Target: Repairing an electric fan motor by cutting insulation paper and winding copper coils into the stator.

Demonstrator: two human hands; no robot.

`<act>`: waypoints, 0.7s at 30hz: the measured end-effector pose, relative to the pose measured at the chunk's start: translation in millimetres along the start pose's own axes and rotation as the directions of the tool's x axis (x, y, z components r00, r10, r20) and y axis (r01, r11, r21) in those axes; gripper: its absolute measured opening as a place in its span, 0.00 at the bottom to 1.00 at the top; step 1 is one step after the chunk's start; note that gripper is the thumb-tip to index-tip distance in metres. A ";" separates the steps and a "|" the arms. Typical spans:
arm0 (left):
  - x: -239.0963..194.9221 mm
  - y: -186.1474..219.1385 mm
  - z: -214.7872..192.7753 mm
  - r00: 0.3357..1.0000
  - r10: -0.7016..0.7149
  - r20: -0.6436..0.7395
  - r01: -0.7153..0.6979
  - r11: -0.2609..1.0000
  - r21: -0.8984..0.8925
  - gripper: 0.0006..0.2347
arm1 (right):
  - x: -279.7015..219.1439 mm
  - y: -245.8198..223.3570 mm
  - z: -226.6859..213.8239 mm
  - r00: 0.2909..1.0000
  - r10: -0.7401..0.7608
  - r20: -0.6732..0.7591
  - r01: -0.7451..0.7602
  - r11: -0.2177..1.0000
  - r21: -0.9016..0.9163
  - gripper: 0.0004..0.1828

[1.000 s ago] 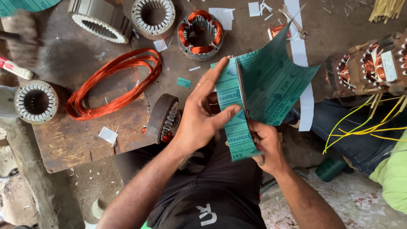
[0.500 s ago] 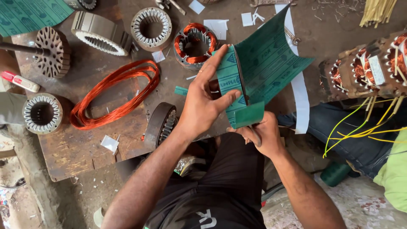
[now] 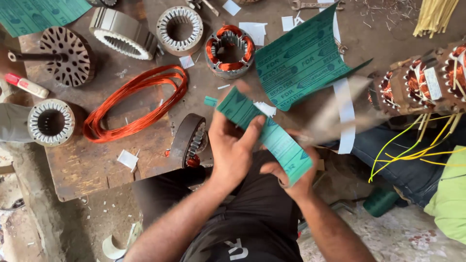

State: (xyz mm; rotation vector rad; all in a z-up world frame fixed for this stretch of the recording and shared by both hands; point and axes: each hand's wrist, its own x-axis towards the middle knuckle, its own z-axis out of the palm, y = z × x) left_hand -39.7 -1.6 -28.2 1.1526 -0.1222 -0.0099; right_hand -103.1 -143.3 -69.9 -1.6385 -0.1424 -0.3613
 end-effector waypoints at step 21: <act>-60.1 20.3 -25.2 0.964 -0.235 0.127 0.198 0.947 0.251 0.14 | -28.6 -25.4 1.3 0.965 0.190 -0.179 -0.166 0.976 0.140 0.20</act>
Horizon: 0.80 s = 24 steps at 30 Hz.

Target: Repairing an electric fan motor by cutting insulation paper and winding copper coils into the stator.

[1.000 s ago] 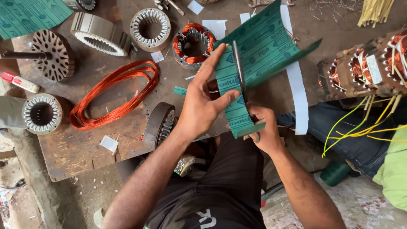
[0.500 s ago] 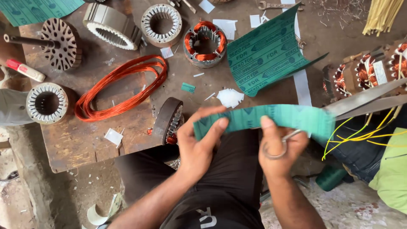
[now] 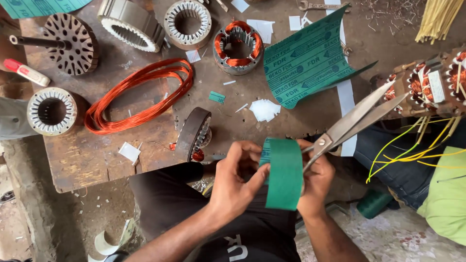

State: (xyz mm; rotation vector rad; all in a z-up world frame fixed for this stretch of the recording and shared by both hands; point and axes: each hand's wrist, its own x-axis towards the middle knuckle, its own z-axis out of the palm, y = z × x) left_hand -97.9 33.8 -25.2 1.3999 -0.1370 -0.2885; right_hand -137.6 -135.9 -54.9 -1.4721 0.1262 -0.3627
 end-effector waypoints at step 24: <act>180.0 8.9 -124.8 0.907 -0.111 0.407 -0.342 0.372 0.863 0.04 | -11.7 9.0 -9.0 0.994 0.109 0.023 -0.106 0.988 -0.115 0.07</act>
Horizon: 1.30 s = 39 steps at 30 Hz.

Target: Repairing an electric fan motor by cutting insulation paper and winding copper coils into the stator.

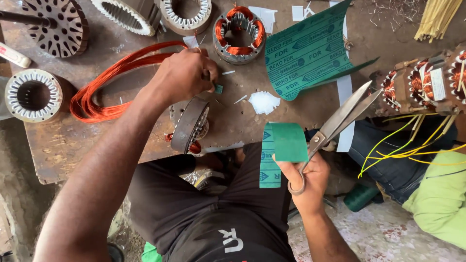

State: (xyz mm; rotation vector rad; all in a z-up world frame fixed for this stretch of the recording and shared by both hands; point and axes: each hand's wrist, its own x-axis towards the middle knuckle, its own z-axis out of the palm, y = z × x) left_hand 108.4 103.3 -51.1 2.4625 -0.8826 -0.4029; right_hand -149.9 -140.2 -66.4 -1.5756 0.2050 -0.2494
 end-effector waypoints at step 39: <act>-123.2 124.8 125.4 0.950 -0.312 0.017 -0.034 -0.157 -0.987 0.11 | 1.9 2.9 14.4 0.993 0.114 0.038 -0.121 0.957 0.264 0.20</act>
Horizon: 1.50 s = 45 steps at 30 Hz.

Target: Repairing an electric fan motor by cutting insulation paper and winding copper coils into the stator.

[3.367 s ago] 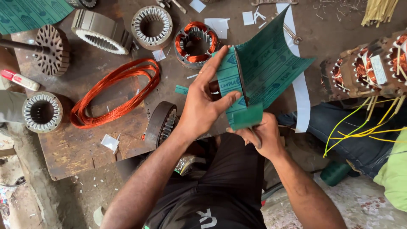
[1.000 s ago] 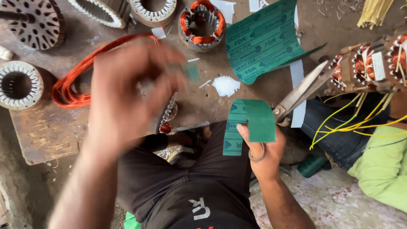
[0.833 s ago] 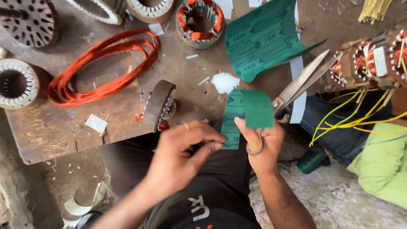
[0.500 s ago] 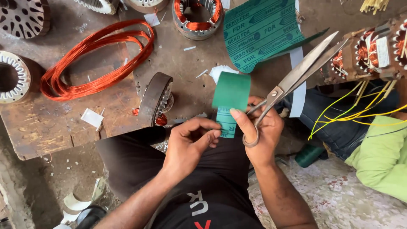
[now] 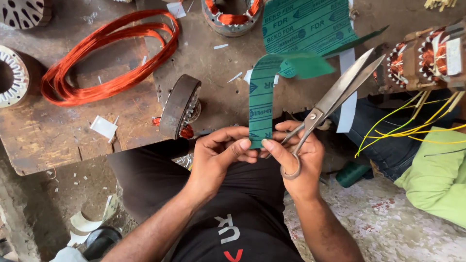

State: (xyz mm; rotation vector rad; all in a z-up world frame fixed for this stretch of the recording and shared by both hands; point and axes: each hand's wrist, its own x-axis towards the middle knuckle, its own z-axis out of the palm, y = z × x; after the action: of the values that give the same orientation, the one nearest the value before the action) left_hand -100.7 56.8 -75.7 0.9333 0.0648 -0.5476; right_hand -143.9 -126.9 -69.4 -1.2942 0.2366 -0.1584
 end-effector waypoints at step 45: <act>30.1 8.9 2.0 0.995 0.046 -0.092 -0.045 0.999 0.010 0.05 | -19.6 5.3 -19.9 0.979 -0.019 0.203 0.071 0.965 -0.253 0.11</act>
State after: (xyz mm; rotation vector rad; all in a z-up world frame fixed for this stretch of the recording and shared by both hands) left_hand -70.9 46.8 -76.4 0.9654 0.1243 -0.4631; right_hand -168.1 -139.2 -77.9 -1.5660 0.0561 -0.0357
